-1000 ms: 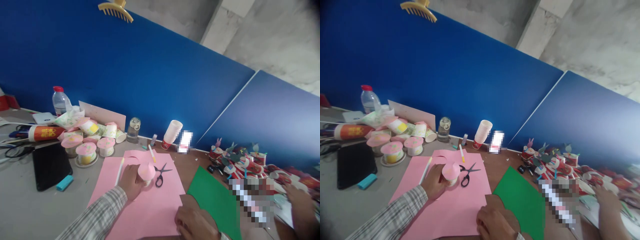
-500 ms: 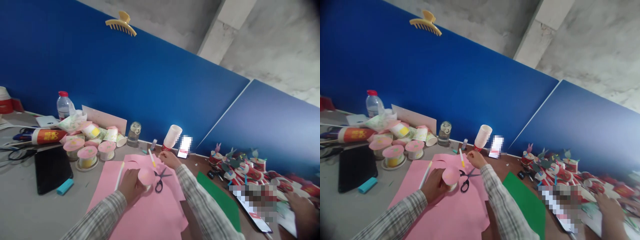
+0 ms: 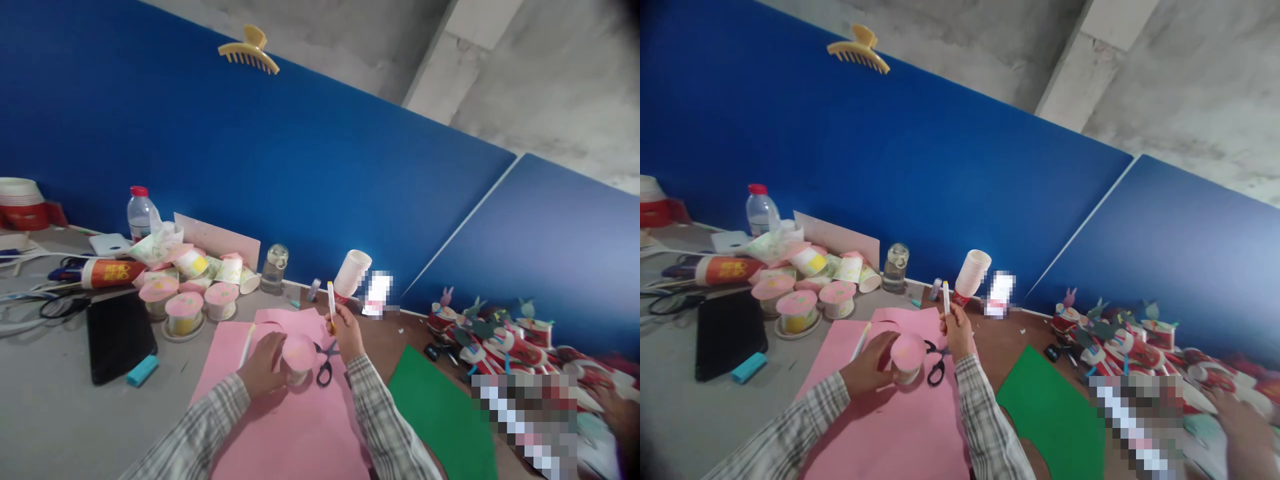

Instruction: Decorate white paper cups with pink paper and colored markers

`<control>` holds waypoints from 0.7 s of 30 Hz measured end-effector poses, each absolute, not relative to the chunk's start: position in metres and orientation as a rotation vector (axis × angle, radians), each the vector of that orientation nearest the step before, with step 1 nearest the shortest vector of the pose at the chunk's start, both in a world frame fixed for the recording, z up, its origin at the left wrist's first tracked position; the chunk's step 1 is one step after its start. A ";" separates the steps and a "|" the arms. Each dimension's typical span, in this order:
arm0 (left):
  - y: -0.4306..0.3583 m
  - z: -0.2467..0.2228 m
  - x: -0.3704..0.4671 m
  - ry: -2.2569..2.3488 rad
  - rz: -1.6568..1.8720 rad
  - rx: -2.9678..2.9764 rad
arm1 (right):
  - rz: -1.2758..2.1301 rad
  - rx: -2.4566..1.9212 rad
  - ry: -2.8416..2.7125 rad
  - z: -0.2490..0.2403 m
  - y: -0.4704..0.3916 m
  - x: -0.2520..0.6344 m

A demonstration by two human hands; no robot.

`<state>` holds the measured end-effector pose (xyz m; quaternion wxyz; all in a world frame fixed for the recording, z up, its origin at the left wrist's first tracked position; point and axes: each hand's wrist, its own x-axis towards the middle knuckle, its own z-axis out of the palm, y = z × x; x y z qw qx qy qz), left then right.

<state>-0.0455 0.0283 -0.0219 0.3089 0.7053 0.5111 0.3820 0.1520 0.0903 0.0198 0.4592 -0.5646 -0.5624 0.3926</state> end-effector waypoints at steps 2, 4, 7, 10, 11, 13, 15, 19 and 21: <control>0.033 -0.019 -0.055 1.280 1.000 1.825 | 1.059 -1.205 -1.321 0.030 0.070 0.158; 0.035 -0.010 -0.063 1.233 1.008 1.801 | 1.165 -1.047 -1.281 0.036 0.049 0.159; 0.029 0.012 -0.066 1.111 1.274 1.600 | 1.323 -0.896 -1.270 0.036 0.019 0.151; 0.017 0.031 -0.061 0.979 1.361 1.521 | 1.567 -0.685 -1.332 0.032 -0.002 0.138; 0.013 0.035 -0.058 0.985 1.354 1.537 | 1.618 -0.638 -1.354 0.030 -0.006 0.134; 0.008 0.036 -0.054 1.046 1.369 1.579 | 1.619 -0.621 -1.333 0.028 -0.007 0.131; 0.008 0.031 -0.052 1.077 1.430 1.585 | 1.522 -0.688 -1.193 0.025 -0.001 0.134; 0.011 0.024 -0.051 1.095 1.441 1.608 | 1.405 -0.768 -0.908 0.025 0.012 0.143; 0.009 0.027 -0.049 1.079 1.433 1.662 | 1.431 -0.736 -0.947 0.028 0.009 0.142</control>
